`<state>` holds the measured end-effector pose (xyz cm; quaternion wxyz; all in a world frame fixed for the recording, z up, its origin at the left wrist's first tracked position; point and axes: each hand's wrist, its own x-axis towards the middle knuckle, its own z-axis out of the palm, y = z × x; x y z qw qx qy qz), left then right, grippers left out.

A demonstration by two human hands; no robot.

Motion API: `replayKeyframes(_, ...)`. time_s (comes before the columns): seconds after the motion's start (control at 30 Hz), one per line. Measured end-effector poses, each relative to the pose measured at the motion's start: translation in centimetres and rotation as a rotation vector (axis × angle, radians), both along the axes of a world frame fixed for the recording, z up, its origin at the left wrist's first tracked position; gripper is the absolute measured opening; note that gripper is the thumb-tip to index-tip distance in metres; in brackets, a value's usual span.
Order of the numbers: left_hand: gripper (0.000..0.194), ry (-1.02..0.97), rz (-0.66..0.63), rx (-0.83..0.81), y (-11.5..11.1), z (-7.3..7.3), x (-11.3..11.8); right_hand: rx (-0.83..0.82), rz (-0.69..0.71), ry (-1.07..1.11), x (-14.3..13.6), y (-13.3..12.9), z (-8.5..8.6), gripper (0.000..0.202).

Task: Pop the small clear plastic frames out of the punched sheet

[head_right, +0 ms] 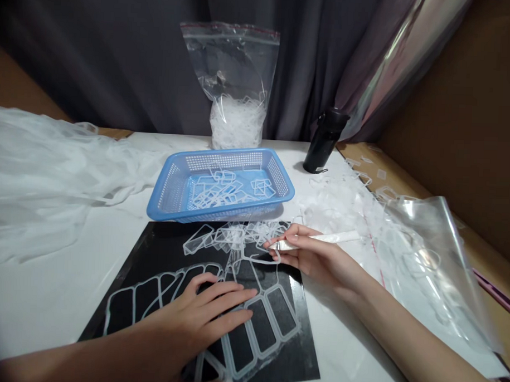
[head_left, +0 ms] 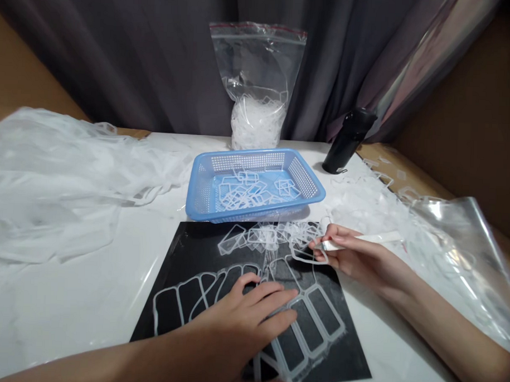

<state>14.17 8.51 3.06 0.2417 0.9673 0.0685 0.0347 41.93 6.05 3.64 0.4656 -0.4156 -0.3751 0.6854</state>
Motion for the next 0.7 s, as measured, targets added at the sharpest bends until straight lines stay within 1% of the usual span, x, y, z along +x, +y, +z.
replayKeyframes(0.13, 0.065, -0.007, 0.003, 0.008, -0.12, -0.22, -0.02, 0.001, -0.003, -0.042, 0.16, 0.04, -0.31, 0.012)
replayKeyframes(0.23, 0.065, -0.008, 0.006, -0.001, -0.13, -0.22, -0.06, -0.004, 0.026, 0.008, 0.2, 0.06, -0.3, 0.01)
replayKeyframes(0.37, 0.065, -0.012, 0.005, -0.01, -0.13, -0.17, -0.11, 0.015, 0.051, 0.038, 0.1, 0.05, -0.05, 0.012)
replayKeyframes(0.47, 0.066, 0.011, -0.001, -0.004, -0.14, -0.16, -0.09, 0.049, 0.079, 0.002, 0.07, 0.06, 0.11, 0.017)
replayKeyframes(0.57, 0.065, 0.029, -0.005, 0.004, -0.13, -0.13, -0.05, 0.079, 0.119, -0.034, 0.1, -0.01, 0.12, 0.027)
replayKeyframes(0.7, 0.065, 0.023, -0.001, 0.001, -0.12, 0.01, 0.04, 0.091, 0.114, -0.017, 0.05, -0.28, 0.05, 0.04)
